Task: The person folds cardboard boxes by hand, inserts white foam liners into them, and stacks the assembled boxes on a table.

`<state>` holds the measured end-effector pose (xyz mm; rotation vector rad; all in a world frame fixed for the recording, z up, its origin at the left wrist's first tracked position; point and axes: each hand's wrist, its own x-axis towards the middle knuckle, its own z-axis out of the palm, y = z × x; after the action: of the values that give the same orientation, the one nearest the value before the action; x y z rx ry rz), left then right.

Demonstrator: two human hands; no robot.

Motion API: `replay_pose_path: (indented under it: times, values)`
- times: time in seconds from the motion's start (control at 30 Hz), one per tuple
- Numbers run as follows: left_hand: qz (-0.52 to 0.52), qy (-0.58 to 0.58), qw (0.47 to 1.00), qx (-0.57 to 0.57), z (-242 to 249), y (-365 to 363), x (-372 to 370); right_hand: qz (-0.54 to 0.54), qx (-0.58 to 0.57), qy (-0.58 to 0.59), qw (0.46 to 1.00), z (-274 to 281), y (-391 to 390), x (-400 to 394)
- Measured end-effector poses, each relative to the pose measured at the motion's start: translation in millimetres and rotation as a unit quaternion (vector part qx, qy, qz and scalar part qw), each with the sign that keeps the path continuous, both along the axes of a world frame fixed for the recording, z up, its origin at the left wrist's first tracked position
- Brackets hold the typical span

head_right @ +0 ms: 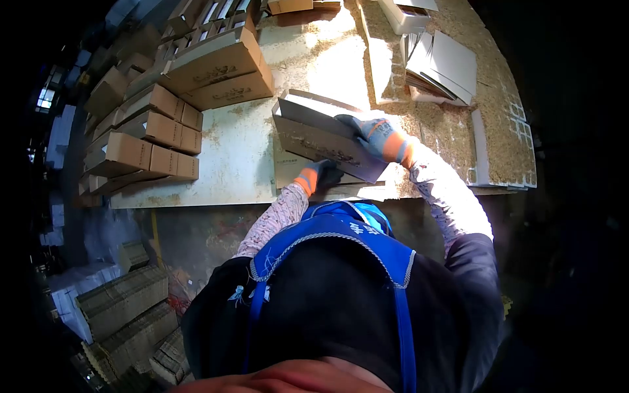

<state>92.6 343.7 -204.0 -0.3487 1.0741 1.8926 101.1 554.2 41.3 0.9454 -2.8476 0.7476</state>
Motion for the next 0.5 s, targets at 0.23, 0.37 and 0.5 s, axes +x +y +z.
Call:
replay_pose_path:
  times: [0.23,0.37,0.5]
  values:
    - [-0.224,0.508,0.733,-0.393,153,-62,23,-0.062,0.132,-0.131,0.981,-34,-45,39]
    - [-0.030,0.824,0.406,-0.394,242,-73,-10,-0.104,0.039,-0.178,0.978,-40,-36,41]
    - [-0.347,0.671,0.500,-0.423,198,-75,-66,-0.118,-0.090,-0.191,0.970,-39,-18,41]
